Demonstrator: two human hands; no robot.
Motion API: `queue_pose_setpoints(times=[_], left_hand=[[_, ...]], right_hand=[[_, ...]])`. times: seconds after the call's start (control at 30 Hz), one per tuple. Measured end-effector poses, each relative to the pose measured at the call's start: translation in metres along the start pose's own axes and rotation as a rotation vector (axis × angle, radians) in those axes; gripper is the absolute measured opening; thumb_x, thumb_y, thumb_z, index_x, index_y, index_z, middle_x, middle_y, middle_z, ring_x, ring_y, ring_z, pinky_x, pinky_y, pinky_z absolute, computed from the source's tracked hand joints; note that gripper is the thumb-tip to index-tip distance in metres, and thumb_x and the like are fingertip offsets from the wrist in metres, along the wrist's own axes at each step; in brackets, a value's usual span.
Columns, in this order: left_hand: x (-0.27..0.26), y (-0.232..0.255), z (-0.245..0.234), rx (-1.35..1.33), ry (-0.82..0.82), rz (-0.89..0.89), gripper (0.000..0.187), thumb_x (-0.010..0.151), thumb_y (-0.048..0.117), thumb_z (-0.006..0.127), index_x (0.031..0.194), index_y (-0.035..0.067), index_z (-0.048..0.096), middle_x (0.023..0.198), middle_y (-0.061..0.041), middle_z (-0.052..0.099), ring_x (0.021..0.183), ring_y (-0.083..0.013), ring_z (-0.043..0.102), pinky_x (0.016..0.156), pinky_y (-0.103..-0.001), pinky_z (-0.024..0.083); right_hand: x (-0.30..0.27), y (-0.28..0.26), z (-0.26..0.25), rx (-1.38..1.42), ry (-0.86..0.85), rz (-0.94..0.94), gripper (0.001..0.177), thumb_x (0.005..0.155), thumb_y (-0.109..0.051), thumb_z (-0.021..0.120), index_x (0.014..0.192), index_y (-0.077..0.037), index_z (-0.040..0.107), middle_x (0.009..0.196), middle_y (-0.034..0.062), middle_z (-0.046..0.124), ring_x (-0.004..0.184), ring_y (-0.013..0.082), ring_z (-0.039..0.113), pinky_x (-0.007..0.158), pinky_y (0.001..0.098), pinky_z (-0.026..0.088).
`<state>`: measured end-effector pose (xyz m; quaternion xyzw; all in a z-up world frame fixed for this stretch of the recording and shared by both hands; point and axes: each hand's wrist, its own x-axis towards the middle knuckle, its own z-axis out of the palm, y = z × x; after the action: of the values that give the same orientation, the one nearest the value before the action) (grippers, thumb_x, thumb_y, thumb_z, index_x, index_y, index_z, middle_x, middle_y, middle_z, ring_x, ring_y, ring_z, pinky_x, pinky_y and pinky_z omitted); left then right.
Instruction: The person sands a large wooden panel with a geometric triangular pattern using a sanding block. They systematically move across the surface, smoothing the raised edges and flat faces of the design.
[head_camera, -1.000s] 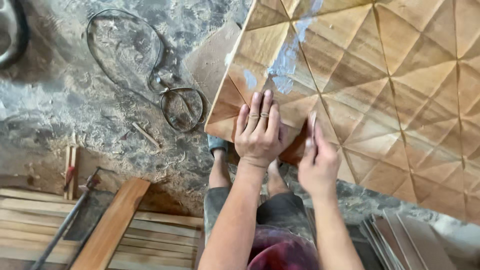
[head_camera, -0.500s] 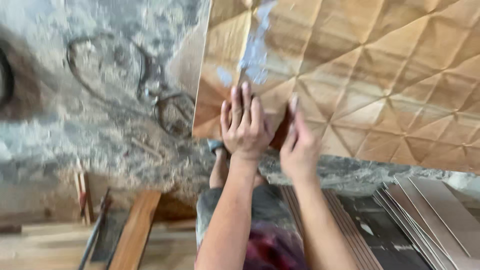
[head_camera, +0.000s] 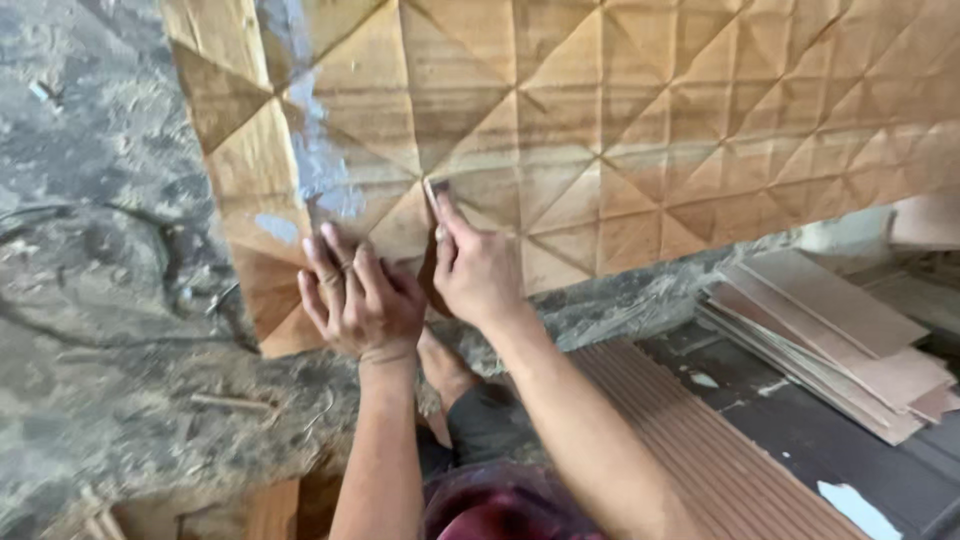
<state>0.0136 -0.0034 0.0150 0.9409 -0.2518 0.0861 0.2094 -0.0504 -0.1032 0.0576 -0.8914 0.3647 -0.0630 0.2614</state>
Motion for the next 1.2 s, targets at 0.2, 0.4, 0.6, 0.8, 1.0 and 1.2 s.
queue_pose_setpoints(times=[0.2,0.4,0.6,0.8,1.0,1.2], left_hand=[[0.001,0.000,-0.002,-0.008,0.035,0.028,0.030,0.104,0.024,0.049,0.108,0.003,0.071,0.143,-0.018,0.065,0.140,-0.0380,0.055,0.117,-0.052,0.038],[-0.002,0.000,-0.004,-0.060,0.012,0.003,0.030,0.101,0.022,0.050,0.113,0.004,0.071,0.144,-0.020,0.063,0.141,-0.0382,0.055,0.119,-0.052,0.037],[-0.005,0.000,0.000,-0.040,0.020,-0.001,0.031,0.099,0.023,0.053,0.114,0.003,0.071,0.143,-0.021,0.062,0.141,-0.0394,0.054,0.119,-0.051,0.036],[-0.003,0.000,0.002,-0.044,-0.002,-0.007,0.029,0.096,0.022,0.053,0.108,0.005,0.072,0.144,-0.020,0.063,0.141,-0.0379,0.054,0.120,-0.051,0.035],[-0.008,0.000,0.001,-0.032,-0.038,0.003,0.028,0.093,0.021,0.055,0.110,0.007,0.073,0.148,-0.019,0.060,0.143,-0.0373,0.053,0.120,-0.050,0.036],[-0.008,-0.001,0.003,-0.016,-0.040,0.007,0.027,0.093,0.021,0.056,0.110,0.007,0.072,0.150,-0.019,0.057,0.144,-0.0380,0.051,0.120,-0.052,0.036]], right_hand=[[-0.016,-0.005,-0.019,-0.039,-0.013,-0.095,0.052,0.089,-0.006,0.058,0.141,-0.009,0.061,0.082,0.0226,0.070,0.065,0.0385,0.070,0.061,0.0472,0.055],[-0.005,0.007,-0.014,-0.024,0.013,-0.106,0.046,0.094,-0.006,0.062,0.140,-0.008,0.064,0.085,0.0212,0.072,0.068,0.0359,0.071,0.062,0.0449,0.057],[0.005,0.010,-0.015,-0.091,-0.062,-0.102,0.043,0.095,-0.005,0.063,0.138,-0.008,0.068,0.068,0.0200,0.068,0.056,0.0337,0.067,0.056,0.0449,0.054],[-0.008,0.006,-0.031,-0.106,-0.132,-0.214,0.051,0.087,-0.002,0.060,0.138,-0.004,0.068,0.070,0.0203,0.068,0.053,0.0328,0.066,0.055,0.0440,0.055],[0.007,0.013,-0.016,-0.076,-0.087,-0.176,0.045,0.093,-0.004,0.064,0.137,-0.005,0.069,0.070,0.0207,0.068,0.063,0.0369,0.069,0.077,0.0494,0.051],[-0.005,0.008,-0.015,-0.041,-0.023,-0.208,0.043,0.094,-0.004,0.060,0.137,-0.003,0.065,0.101,0.0265,0.073,0.078,0.0416,0.072,0.071,0.0458,0.058]])
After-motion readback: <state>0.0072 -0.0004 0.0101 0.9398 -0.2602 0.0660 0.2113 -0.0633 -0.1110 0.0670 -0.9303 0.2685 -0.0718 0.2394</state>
